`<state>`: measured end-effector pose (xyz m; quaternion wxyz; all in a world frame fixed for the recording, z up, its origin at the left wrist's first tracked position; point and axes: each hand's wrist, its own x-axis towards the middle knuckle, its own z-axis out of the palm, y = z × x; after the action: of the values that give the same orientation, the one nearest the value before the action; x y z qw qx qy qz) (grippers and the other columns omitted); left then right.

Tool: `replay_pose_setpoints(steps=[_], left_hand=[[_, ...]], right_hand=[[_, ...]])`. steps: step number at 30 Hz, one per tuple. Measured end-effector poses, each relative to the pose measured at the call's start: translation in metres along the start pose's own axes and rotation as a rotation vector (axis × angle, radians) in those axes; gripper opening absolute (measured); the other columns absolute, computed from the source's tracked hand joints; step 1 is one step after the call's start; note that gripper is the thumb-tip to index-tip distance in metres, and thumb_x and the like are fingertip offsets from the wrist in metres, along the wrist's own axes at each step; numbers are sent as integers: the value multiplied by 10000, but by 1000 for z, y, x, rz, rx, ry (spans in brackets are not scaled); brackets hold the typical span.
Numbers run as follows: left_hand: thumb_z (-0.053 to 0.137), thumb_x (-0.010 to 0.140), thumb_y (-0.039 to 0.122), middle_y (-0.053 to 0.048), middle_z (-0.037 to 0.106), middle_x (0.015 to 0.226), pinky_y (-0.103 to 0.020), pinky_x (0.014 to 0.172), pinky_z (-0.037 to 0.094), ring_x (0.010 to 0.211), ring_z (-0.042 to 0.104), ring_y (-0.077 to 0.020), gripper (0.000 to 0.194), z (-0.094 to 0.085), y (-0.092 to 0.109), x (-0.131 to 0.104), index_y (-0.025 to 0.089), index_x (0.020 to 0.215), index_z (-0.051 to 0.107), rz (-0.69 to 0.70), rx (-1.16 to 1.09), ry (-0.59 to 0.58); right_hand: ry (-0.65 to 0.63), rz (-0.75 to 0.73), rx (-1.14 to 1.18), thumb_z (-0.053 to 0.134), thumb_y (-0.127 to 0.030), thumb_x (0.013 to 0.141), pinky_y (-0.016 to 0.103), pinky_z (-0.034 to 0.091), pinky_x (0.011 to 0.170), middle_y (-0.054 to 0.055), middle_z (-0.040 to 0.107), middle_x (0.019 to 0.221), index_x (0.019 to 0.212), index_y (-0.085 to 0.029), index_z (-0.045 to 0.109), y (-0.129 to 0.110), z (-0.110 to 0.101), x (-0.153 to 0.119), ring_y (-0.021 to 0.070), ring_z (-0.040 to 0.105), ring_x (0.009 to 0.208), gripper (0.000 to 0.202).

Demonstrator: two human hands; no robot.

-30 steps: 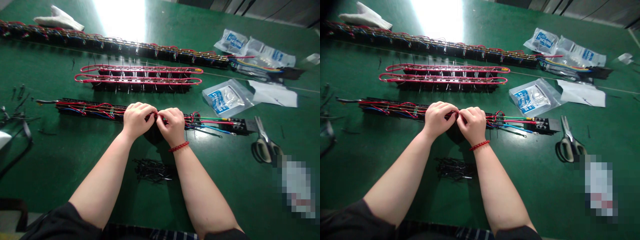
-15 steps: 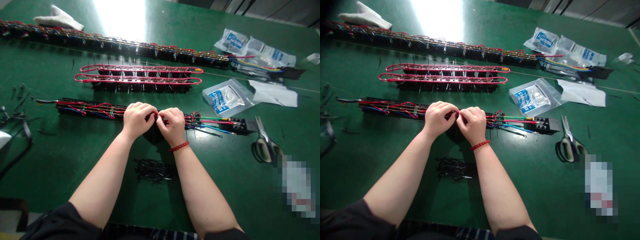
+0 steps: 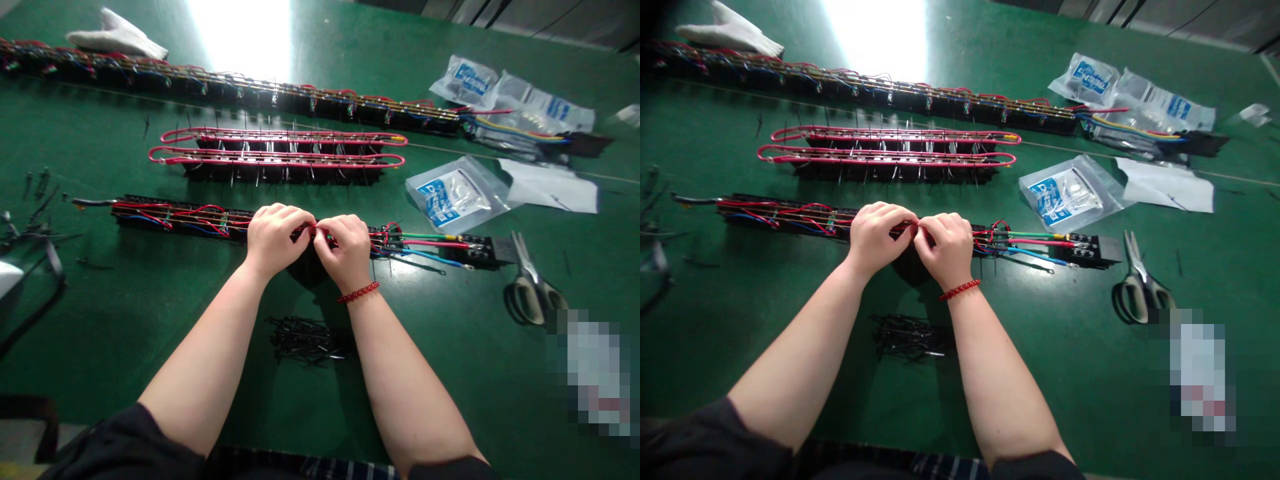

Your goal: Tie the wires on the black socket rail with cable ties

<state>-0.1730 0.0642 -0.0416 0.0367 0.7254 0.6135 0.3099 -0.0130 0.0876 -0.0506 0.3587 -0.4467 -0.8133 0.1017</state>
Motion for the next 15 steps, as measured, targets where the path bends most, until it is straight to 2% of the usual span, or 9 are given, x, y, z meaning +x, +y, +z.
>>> replay_pose_setpoints(steps=[12, 15], left_hand=[[567, 937, 272, 7, 750, 842, -337, 847, 471, 820, 667, -180, 133, 3, 0, 0, 243, 897, 690, -55, -26, 91], [564, 938, 263, -1, 751, 894, -322, 838, 479, 829, 672, -170, 132, 2, 0, 1, 236, 898, 687, -56, -51, 101]], right_hand=[[7, 12, 8, 552, -231, 909, 373, 414, 798, 31, 706, 829, 922, -234, 663, 0, 0, 0, 211, 595, 820, 112], [1, 12, 6, 554, -218, 903, 380, 417, 810, 35, 717, 856, 901, -241, 664, 0, 0, 0, 217, 600, 837, 113]])
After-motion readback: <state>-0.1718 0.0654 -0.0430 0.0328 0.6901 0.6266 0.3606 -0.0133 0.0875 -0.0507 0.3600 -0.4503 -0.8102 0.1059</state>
